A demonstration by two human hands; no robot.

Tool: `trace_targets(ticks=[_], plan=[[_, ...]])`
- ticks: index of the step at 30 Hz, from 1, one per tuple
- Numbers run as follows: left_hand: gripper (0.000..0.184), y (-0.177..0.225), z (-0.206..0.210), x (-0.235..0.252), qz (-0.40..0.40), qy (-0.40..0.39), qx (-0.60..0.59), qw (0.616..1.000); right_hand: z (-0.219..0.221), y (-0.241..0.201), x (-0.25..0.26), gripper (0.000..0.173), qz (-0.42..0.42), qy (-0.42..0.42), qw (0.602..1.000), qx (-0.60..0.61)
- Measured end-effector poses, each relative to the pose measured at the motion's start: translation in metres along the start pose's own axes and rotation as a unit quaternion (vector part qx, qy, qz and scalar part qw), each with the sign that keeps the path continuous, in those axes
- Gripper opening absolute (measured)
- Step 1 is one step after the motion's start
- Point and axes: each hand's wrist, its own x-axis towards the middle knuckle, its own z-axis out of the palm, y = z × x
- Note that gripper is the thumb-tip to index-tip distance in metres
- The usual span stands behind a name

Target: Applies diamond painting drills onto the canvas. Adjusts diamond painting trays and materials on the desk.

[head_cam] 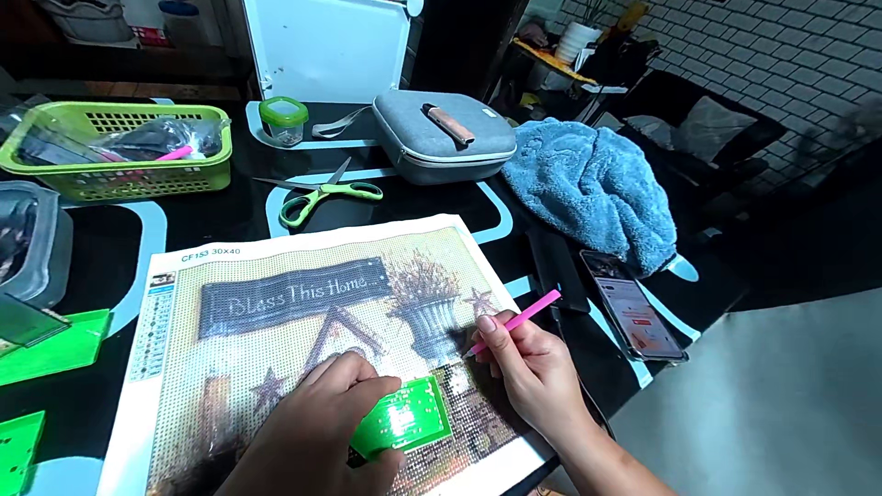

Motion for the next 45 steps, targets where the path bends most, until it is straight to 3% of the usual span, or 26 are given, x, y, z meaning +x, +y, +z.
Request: trace_targets(ticks=[9, 14, 16, 23, 45], plan=[[0.049, -0.001, 0.001, 0.000, 0.005, 0.006, 0.004, 1.000, 0.000, 0.001, -0.001, 0.031, -0.034, -0.005, 0.998, -0.045], [0.048, -0.003, 0.003, -0.001, 0.016, 0.017, 0.005, 1.000, -0.006, -0.006, 0.007, 0.031, 0.051, 0.013, 0.998, 0.041], [0.047, -0.004, 0.005, -0.001, 0.011, 0.027, 0.002, 1.000, 0.000, -0.013, 0.007, 0.031, 0.039, 0.016, 0.996, 0.081], [0.047, -0.009, 0.012, -0.001, 0.032, 0.063, 0.021, 0.997, 0.031, -0.028, 0.000, 0.032, -0.053, -0.106, 0.989, 0.092], [0.043, -0.009, 0.015, 0.000, 0.038, 0.076, 0.039, 0.996, 0.037, -0.026, -0.001, 0.034, -0.083, -0.134, 0.983, 0.096]])
